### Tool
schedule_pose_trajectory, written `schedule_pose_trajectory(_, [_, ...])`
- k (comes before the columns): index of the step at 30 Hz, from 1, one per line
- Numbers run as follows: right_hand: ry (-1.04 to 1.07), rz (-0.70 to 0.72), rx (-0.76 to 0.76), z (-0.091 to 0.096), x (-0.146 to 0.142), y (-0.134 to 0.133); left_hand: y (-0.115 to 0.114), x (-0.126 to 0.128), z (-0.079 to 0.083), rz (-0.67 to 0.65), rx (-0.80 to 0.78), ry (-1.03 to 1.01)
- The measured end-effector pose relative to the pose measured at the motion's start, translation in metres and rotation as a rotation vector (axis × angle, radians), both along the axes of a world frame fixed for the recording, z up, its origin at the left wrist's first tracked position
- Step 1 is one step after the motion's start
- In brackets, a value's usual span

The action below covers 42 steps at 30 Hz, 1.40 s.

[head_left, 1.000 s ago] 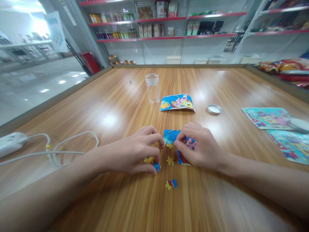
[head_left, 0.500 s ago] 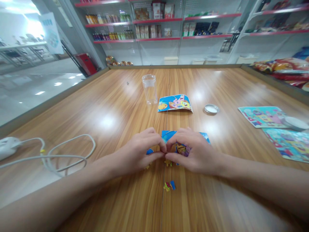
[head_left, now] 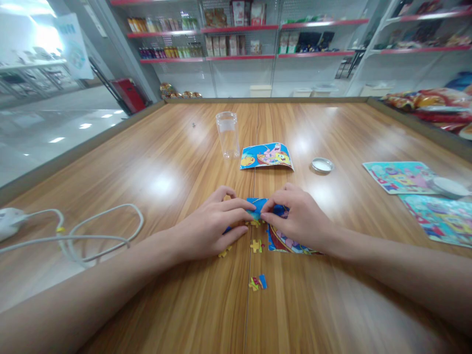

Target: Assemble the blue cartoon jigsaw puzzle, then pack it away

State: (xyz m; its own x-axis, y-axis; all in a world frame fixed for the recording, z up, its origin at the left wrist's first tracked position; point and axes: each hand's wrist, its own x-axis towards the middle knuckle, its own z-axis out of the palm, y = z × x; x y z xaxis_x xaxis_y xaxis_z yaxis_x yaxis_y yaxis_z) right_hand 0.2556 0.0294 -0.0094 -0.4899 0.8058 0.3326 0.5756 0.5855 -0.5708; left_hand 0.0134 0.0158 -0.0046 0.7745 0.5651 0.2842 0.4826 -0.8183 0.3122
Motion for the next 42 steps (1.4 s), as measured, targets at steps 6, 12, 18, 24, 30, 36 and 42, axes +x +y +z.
schedule_pose_trajectory(6, [-0.007,0.04,0.054,0.0,0.002,-0.001,-0.001,0.0,0.001,0.003,-0.012,0.04])
schedule_pose_trajectory(12, [-0.076,0.08,0.166,0.0,0.01,0.0,-0.002,-0.002,0.0,0.005,-0.01,0.041])
schedule_pose_trajectory(18, [-0.133,0.106,0.13,-0.001,0.008,-0.002,-0.002,-0.002,0.001,0.011,-0.027,0.043])
schedule_pose_trajectory(24, [-0.146,0.094,0.108,-0.001,0.005,-0.003,-0.003,-0.001,0.002,0.008,-0.027,0.047])
schedule_pose_trajectory(30, [-0.174,0.055,0.084,-0.001,0.001,-0.004,-0.002,-0.001,0.0,0.002,-0.018,0.054])
schedule_pose_trajectory(36, [-0.188,0.026,0.08,-0.006,-0.001,-0.003,-0.002,-0.001,-0.001,0.0,-0.019,0.054])
schedule_pose_trajectory(42, [-0.215,0.043,0.108,-0.007,-0.004,-0.004,-0.002,-0.001,0.0,-0.001,-0.026,0.058])
